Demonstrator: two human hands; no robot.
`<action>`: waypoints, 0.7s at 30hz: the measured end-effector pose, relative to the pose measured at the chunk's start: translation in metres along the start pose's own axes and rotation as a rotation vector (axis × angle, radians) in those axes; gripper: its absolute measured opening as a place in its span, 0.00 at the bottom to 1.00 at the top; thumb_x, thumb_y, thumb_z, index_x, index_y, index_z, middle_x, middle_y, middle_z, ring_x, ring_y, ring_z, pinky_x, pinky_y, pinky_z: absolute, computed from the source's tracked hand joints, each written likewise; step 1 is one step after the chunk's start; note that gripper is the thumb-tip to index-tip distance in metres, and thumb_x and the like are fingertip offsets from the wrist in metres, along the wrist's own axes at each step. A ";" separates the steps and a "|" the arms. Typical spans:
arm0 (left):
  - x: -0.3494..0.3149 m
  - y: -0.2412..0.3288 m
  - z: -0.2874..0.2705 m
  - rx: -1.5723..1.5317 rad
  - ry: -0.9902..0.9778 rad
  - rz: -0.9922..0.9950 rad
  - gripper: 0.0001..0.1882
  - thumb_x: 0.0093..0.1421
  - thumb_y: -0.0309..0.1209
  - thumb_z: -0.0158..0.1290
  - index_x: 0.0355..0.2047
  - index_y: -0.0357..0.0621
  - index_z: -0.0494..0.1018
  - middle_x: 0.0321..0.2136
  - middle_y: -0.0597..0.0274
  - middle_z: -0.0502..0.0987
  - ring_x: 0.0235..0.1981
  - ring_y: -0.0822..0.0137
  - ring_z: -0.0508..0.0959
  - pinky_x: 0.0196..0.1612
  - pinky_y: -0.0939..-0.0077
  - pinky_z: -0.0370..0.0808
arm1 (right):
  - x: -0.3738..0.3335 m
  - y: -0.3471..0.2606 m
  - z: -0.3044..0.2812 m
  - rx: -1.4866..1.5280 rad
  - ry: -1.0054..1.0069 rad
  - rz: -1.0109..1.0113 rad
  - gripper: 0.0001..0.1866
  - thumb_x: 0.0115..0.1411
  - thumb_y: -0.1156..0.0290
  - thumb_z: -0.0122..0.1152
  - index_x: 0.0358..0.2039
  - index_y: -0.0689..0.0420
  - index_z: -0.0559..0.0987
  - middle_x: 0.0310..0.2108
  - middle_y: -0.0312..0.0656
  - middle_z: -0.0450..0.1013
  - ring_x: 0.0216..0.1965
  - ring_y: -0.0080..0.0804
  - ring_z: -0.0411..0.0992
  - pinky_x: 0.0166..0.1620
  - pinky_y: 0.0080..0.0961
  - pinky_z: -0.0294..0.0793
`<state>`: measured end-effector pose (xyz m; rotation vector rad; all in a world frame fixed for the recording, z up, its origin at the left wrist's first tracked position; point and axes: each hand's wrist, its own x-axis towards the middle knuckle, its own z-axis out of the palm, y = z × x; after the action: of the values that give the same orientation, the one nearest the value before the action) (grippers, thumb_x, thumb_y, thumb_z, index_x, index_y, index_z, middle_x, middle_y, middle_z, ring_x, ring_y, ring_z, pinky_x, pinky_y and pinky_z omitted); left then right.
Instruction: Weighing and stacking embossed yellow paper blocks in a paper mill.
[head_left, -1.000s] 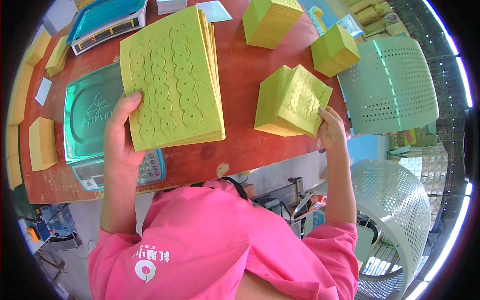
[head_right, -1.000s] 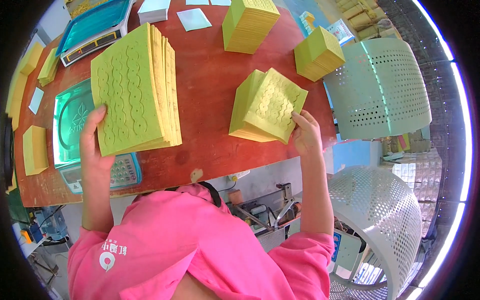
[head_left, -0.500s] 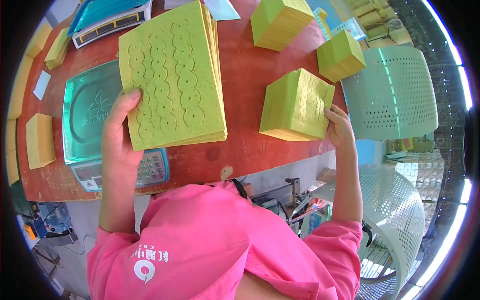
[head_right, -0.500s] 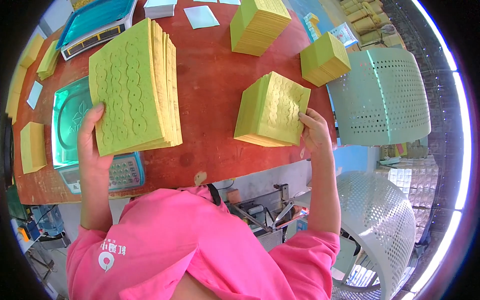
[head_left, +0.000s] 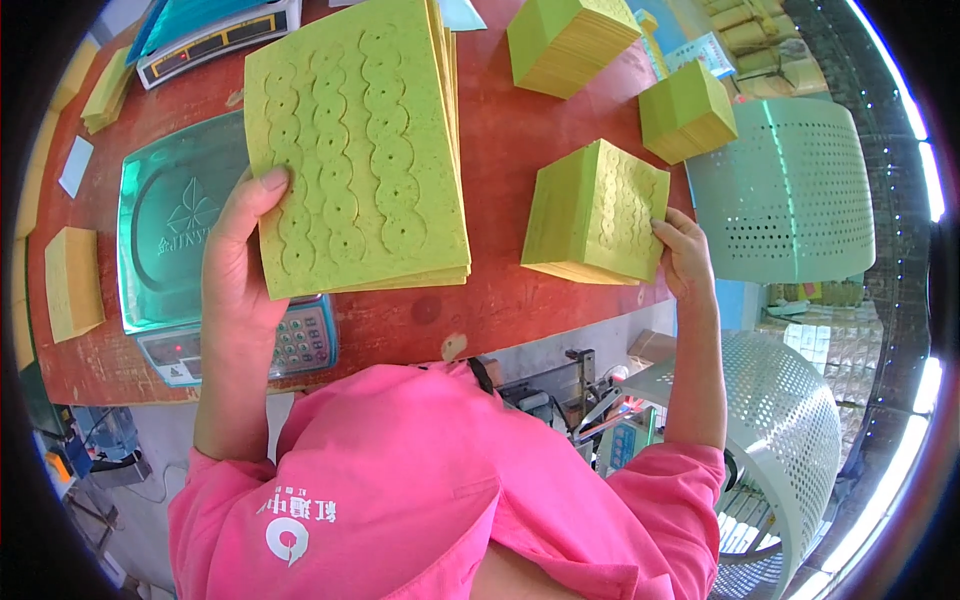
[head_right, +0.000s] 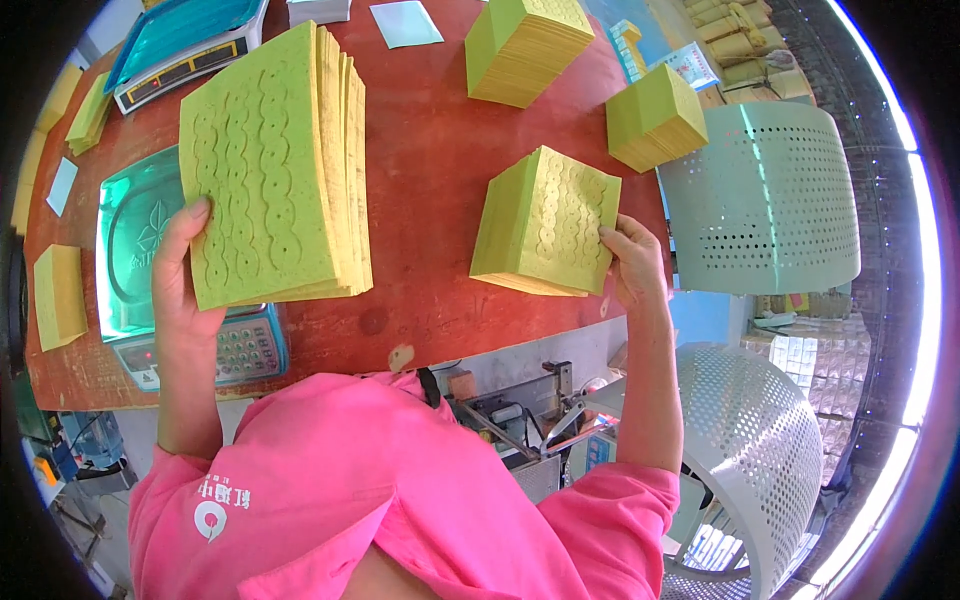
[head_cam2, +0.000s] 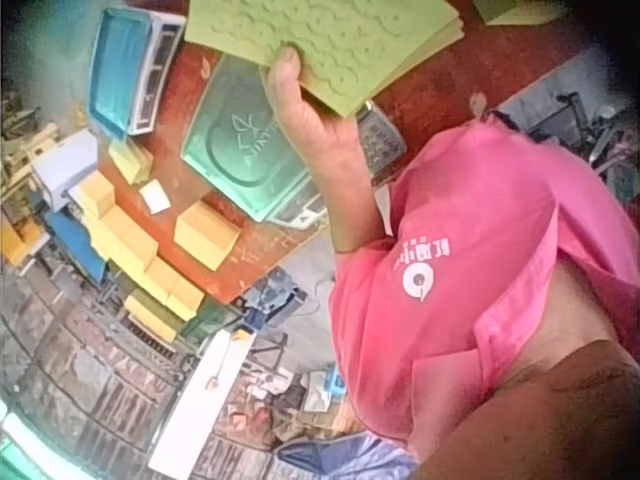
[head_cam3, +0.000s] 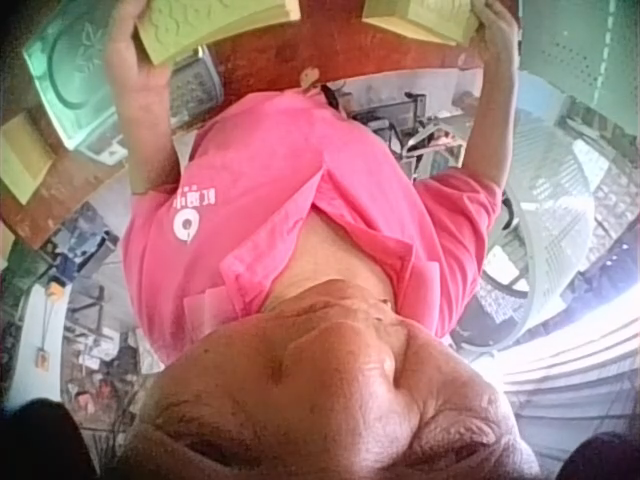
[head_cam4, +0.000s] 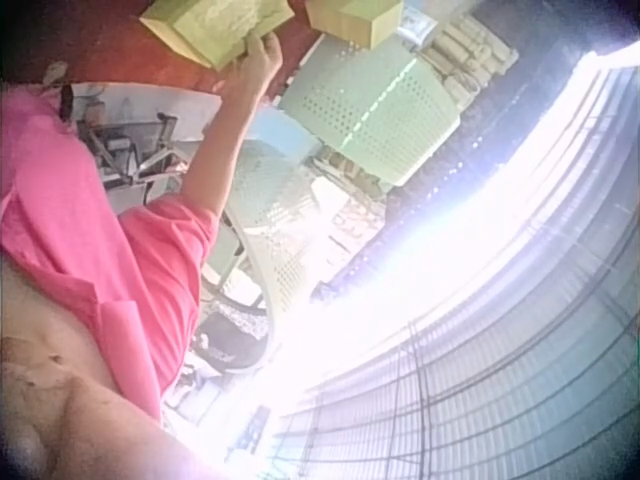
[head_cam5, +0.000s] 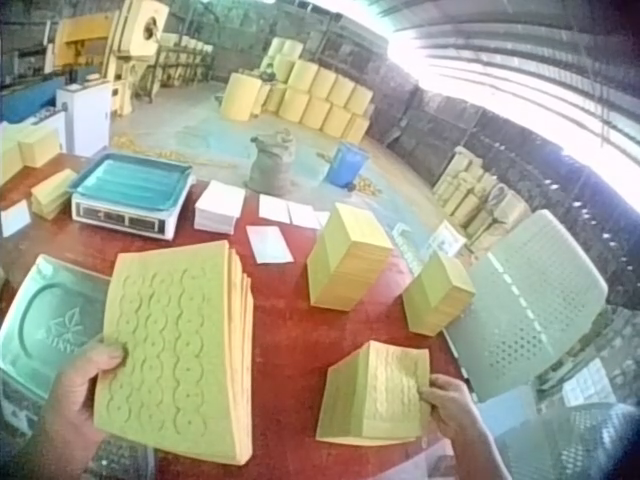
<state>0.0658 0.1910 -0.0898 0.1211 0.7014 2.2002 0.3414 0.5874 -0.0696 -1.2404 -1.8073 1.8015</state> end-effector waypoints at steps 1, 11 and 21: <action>0.000 0.000 0.001 0.003 -0.003 0.003 0.26 0.66 0.31 0.49 0.62 0.33 0.60 0.56 0.49 0.72 0.55 0.60 0.76 0.57 0.63 0.77 | 0.000 -0.001 0.001 -0.033 0.010 -0.006 0.17 0.64 0.79 0.53 0.52 0.75 0.72 0.44 0.50 0.76 0.41 0.31 0.78 0.45 0.27 0.79; 0.004 -0.009 0.020 0.114 0.050 -0.006 0.27 0.64 0.32 0.51 0.61 0.33 0.62 0.55 0.50 0.73 0.53 0.62 0.77 0.55 0.67 0.76 | 0.001 0.005 -0.006 -0.077 0.067 -0.056 0.19 0.62 0.77 0.56 0.53 0.71 0.74 0.45 0.48 0.77 0.40 0.29 0.78 0.44 0.24 0.78; 0.028 -0.069 0.111 0.300 -0.198 -0.250 0.26 0.62 0.36 0.55 0.56 0.34 0.67 0.49 0.55 0.77 0.49 0.65 0.78 0.53 0.69 0.75 | -0.079 -0.004 0.026 -0.093 0.182 -0.450 0.23 0.67 0.63 0.55 0.57 0.64 0.72 0.52 0.48 0.73 0.43 0.35 0.77 0.46 0.31 0.76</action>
<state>0.1277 0.2966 -0.0357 0.3788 0.8797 1.8071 0.3665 0.5124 -0.0420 -0.8982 -1.8945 1.3302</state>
